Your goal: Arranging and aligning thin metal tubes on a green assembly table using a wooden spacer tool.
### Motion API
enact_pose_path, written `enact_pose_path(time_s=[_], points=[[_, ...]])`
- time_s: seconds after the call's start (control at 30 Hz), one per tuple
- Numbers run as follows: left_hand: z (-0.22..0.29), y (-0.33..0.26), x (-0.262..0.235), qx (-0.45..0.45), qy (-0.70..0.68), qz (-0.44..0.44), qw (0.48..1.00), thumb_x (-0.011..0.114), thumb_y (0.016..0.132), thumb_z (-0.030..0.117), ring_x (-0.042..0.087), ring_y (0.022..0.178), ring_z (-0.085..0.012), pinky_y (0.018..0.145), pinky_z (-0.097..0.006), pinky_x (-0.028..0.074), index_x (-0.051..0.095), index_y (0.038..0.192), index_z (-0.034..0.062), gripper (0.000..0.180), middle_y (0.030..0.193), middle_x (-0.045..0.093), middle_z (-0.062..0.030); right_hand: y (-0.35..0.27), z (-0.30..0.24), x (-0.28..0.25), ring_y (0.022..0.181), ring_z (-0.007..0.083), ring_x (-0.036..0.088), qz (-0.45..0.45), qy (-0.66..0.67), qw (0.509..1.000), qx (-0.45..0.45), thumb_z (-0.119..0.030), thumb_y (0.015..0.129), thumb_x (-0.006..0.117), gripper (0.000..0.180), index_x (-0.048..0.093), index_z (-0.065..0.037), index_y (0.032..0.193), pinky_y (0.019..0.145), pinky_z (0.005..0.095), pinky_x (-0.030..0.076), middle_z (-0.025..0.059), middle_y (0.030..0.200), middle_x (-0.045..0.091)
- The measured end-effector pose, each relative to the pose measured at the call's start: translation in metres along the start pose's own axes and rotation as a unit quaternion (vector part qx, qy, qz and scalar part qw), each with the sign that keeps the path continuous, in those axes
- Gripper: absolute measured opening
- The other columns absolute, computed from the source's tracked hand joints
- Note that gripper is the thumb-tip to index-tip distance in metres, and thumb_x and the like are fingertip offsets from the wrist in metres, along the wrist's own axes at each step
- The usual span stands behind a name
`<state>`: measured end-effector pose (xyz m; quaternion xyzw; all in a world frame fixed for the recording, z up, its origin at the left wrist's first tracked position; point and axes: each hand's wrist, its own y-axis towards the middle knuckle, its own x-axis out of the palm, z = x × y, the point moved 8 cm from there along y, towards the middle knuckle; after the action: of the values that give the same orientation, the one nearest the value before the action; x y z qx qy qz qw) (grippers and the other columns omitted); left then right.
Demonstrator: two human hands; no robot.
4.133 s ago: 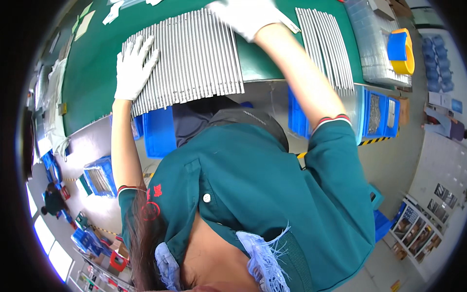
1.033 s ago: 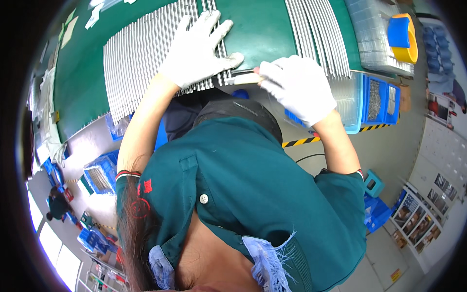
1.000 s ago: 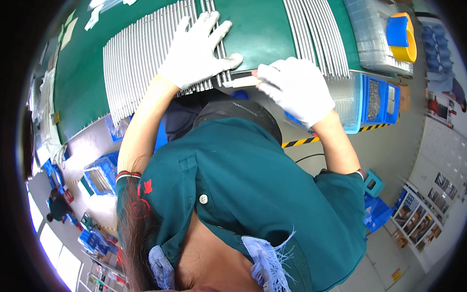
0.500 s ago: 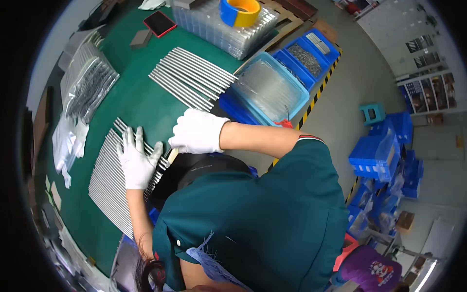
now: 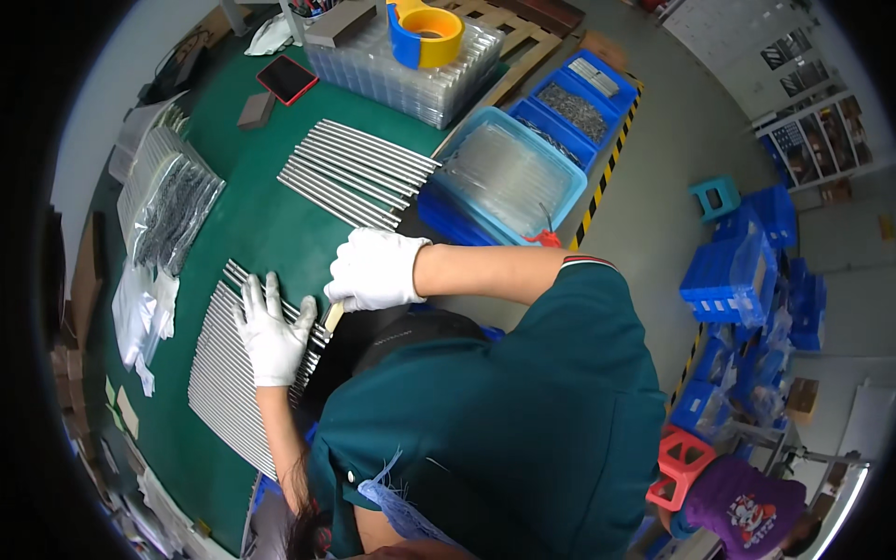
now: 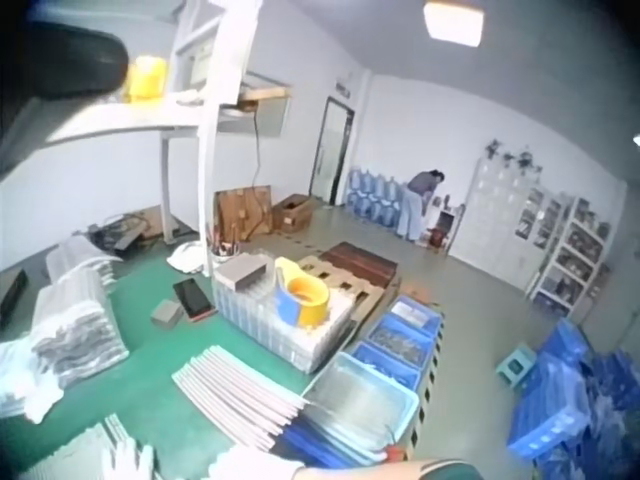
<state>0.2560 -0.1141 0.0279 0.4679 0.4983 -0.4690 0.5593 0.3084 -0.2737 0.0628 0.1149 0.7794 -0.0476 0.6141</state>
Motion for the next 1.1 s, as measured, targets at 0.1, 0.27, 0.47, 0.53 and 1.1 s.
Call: enact_pose_path(time_s=[0.1, 0.27, 0.47, 0.53, 1.1], points=[[0.000, -0.001, -0.001, 0.004, -0.002, 0.003, 1.000, 0.061, 0.092, 0.062, 0.037, 0.148, -0.0406, 0.124, -0.054, 0.019, 0.052, 0.147, -0.0007, 0.084, 0.156, 0.043, -0.0292, -0.002, -0.002, -0.002, 0.082, 0.0278, 0.067, -0.016, 0.016, 1.000, 0.007, -0.040, 0.092, 0.066, 0.024, 0.072, -0.021, 0.104, 0.071, 0.0434, 0.051, 0.0049, 0.081, 0.065], [-0.002, -0.008, 0.000, -0.006, -0.006, -0.009, 1.000, 0.061, 0.092, 0.063, 0.036, 0.149, -0.0412, 0.124, -0.056, 0.019, 0.051, 0.148, 0.0000, 0.085, 0.157, 0.042, -0.0295, -0.002, -0.004, 0.002, 0.082, 0.0277, 0.067, -0.020, 0.020, 1.000, 0.006, -0.040, 0.092, 0.066, 0.024, 0.071, -0.021, 0.105, 0.072, 0.0433, 0.052, 0.0051, 0.081, 0.065], [0.002, -0.008, -0.008, 0.024, -0.038, 0.082, 0.996, 0.067, 0.086, 0.061, 0.045, 0.140, -0.0403, 0.118, -0.061, 0.028, 0.059, 0.139, 0.0021, 0.080, 0.146, 0.052, -0.0266, -0.006, 0.001, -0.015, 0.089, 0.0304, 0.067, -0.053, 0.065, 0.996, 0.043, -0.035, 0.090, 0.068, 0.027, 0.068, -0.016, 0.109, 0.078, 0.0438, 0.052, 0.0088, 0.087, 0.065], [0.005, -0.005, -0.015, 0.006, -0.048, 0.065, 0.997, 0.063, 0.086, 0.065, 0.044, 0.143, -0.0383, 0.119, -0.061, 0.027, 0.058, 0.141, 0.0031, 0.082, 0.149, 0.051, -0.0261, -0.015, 0.008, -0.020, 0.088, 0.0295, 0.066, -0.025, 0.051, 0.996, 0.073, -0.033, 0.089, 0.072, 0.026, 0.072, -0.018, 0.110, 0.078, 0.0426, 0.052, 0.0070, 0.090, 0.067], [-0.001, -0.001, -0.019, 0.038, -0.094, 0.112, 0.988, 0.054, 0.096, 0.064, 0.043, 0.145, -0.0368, 0.120, -0.054, 0.028, 0.048, 0.151, 0.0066, 0.080, 0.152, 0.050, -0.0215, -0.017, -0.001, -0.014, 0.084, 0.0255, 0.065, 0.010, 0.047, 0.998, -0.041, -0.034, 0.091, 0.072, 0.024, 0.073, -0.019, 0.109, 0.073, 0.0400, 0.052, 0.0027, 0.091, 0.068]])
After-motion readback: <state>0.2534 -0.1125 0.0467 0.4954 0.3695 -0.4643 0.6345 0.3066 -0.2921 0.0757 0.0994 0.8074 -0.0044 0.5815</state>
